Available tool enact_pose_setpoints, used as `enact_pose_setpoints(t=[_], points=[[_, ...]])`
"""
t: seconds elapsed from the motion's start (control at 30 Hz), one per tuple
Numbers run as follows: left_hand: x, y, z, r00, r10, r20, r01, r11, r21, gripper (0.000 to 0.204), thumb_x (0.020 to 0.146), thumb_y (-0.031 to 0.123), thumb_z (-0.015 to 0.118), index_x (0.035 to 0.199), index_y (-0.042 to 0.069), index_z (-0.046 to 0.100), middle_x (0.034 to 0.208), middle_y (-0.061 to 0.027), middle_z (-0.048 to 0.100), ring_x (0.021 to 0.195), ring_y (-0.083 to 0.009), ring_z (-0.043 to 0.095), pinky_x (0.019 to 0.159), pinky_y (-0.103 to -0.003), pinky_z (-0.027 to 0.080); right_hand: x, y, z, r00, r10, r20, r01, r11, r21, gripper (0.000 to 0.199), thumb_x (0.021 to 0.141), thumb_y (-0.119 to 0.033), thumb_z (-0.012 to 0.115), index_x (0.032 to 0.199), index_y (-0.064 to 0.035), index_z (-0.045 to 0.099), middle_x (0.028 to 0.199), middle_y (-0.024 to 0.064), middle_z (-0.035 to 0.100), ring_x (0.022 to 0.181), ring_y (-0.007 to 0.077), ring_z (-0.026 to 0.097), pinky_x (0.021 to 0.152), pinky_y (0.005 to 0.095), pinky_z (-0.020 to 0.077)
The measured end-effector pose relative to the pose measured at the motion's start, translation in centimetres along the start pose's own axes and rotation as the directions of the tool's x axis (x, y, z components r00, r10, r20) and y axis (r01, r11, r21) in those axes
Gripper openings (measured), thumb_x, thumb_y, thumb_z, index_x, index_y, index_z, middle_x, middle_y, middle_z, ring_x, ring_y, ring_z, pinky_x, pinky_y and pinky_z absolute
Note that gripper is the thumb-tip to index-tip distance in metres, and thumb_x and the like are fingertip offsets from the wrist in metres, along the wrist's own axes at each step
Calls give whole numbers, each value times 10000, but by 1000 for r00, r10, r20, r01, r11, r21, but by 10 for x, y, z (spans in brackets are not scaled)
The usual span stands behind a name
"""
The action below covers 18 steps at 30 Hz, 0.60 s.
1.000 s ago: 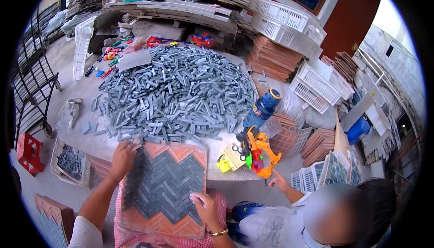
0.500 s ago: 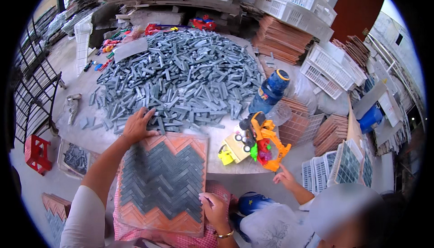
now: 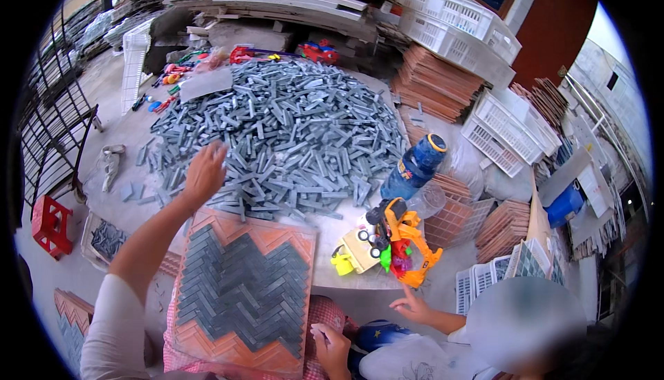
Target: The person arranges small rectangular tiles by hand onto a square board, forming a herringbone pattern. The person places tiles one at a time, occasionally adjusting their position, and completes one board before moving to another.
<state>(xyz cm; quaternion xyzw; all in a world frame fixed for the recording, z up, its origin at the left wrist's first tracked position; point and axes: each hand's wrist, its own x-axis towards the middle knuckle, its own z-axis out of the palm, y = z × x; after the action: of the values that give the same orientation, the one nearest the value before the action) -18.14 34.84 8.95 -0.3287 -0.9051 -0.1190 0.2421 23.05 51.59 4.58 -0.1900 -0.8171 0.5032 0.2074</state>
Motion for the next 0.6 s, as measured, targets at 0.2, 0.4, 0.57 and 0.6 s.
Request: enact_pose_setpoints(t=[0.2,0.4,0.57,0.6], points=[[-45,60,-2,855,280,436,-151,940,-306,669,859,461,568,1436,225,325,1520,-119,203,1407,-359,137,1085,-613,139,1,1,-7,1000,-16,22,17,999,-44,112,831,-23,613,916,32,662,829,161,686,750,230,689,671,285,525],[-15,79,45,904,309,295,-276,949,-151,596,863,510,516,1387,251,396,1506,-89,245,1396,-292,199,1075,-595,160,-2,0,-7,1000,-10,-23,10,1000,-2,119,830,-25,617,924,34,660,846,158,685,758,235,685,677,285,522],[2,71,49,950,131,285,-77,978,-193,703,848,564,501,1433,222,314,1506,-95,246,1397,-295,203,1087,-591,138,-6,-3,-15,997,-46,-67,43,998,-41,101,837,-26,616,906,33,661,836,157,682,752,241,675,689,290,520],[1,71,42,966,78,248,-16,970,-242,722,843,575,499,1440,219,302,1510,-99,238,1400,-299,196,1088,-595,130,-5,-2,-16,996,-63,-68,58,996,-65,139,836,-42,625,952,32,650,888,167,675,799,254,670,723,302,517]])
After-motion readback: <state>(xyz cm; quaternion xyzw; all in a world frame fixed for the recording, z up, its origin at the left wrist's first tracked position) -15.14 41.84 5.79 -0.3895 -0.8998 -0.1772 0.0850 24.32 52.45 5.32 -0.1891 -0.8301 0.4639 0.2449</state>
